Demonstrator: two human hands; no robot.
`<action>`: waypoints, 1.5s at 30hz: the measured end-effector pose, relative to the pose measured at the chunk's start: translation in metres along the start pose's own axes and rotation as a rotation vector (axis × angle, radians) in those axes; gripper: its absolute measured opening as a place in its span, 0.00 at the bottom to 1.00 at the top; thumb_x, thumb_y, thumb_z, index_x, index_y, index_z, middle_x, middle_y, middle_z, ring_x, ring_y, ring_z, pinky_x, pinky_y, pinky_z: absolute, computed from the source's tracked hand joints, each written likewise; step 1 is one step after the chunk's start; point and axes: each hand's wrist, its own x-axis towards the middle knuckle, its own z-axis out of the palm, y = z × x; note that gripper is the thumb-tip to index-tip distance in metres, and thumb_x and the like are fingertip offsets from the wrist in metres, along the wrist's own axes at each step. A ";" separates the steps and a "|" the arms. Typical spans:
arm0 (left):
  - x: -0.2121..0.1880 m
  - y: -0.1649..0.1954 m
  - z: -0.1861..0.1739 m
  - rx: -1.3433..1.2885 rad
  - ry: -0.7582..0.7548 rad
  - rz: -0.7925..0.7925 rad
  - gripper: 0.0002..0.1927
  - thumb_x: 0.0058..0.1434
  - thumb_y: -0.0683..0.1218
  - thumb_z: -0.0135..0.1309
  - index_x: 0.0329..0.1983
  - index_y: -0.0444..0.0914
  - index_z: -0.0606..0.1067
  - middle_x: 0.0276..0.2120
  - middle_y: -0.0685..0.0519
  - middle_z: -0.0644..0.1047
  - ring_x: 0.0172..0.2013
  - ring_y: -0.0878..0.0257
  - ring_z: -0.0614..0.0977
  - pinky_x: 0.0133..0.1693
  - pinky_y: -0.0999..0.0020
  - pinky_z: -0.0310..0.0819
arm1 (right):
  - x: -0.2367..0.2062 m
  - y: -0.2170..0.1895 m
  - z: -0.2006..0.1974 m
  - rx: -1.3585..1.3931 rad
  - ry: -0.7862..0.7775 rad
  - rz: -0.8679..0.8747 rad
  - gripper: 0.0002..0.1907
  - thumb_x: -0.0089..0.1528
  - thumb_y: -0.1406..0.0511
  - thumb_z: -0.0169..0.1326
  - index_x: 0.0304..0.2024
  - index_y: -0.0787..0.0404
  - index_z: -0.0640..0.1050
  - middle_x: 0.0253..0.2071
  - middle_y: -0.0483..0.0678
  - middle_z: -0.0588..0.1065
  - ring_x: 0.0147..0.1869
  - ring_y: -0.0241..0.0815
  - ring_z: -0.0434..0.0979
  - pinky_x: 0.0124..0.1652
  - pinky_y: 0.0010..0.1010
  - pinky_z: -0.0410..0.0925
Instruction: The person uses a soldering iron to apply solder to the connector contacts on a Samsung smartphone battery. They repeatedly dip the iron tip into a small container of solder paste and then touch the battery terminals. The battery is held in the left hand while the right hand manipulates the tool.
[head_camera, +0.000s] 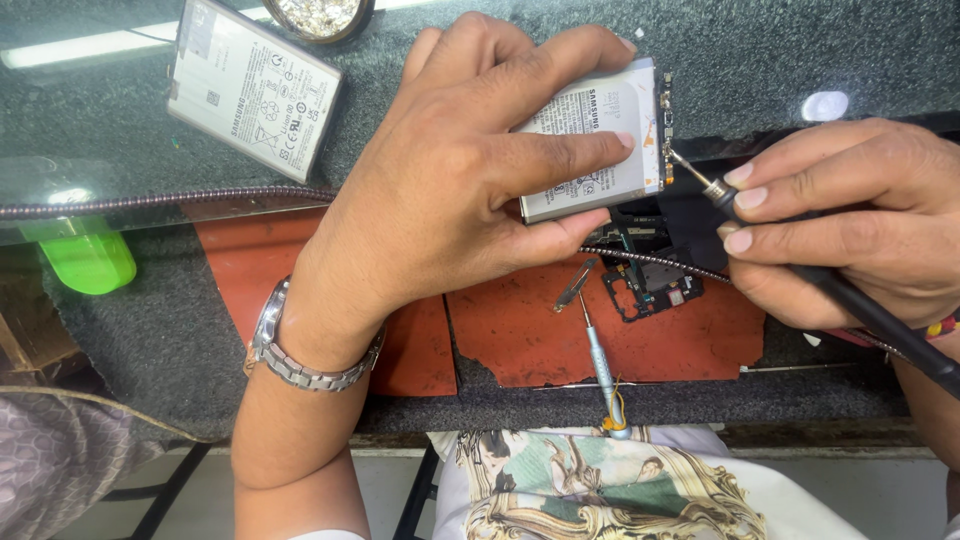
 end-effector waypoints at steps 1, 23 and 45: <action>0.000 0.000 0.000 0.001 0.000 0.001 0.21 0.55 0.48 0.72 0.52 0.40 0.83 0.64 0.52 0.70 0.53 0.51 0.71 0.58 0.55 0.63 | -0.001 0.000 0.000 0.002 0.001 0.000 0.13 0.48 0.75 0.69 0.33 0.60 0.79 0.39 0.49 0.74 0.45 0.50 0.81 0.44 0.37 0.77; 0.000 -0.001 0.000 0.002 -0.002 0.007 0.18 0.57 0.47 0.72 0.49 0.40 0.83 0.64 0.53 0.71 0.53 0.52 0.71 0.58 0.55 0.63 | -0.002 0.007 -0.004 0.047 -0.037 -0.026 0.15 0.47 0.75 0.68 0.33 0.60 0.79 0.40 0.50 0.73 0.46 0.50 0.80 0.45 0.36 0.78; 0.001 -0.001 0.000 0.001 -0.002 0.008 0.20 0.56 0.47 0.72 0.52 0.41 0.83 0.64 0.52 0.71 0.53 0.52 0.72 0.58 0.56 0.63 | -0.003 0.002 -0.003 0.035 -0.013 0.022 0.14 0.47 0.74 0.67 0.34 0.61 0.79 0.41 0.50 0.73 0.48 0.49 0.79 0.46 0.35 0.77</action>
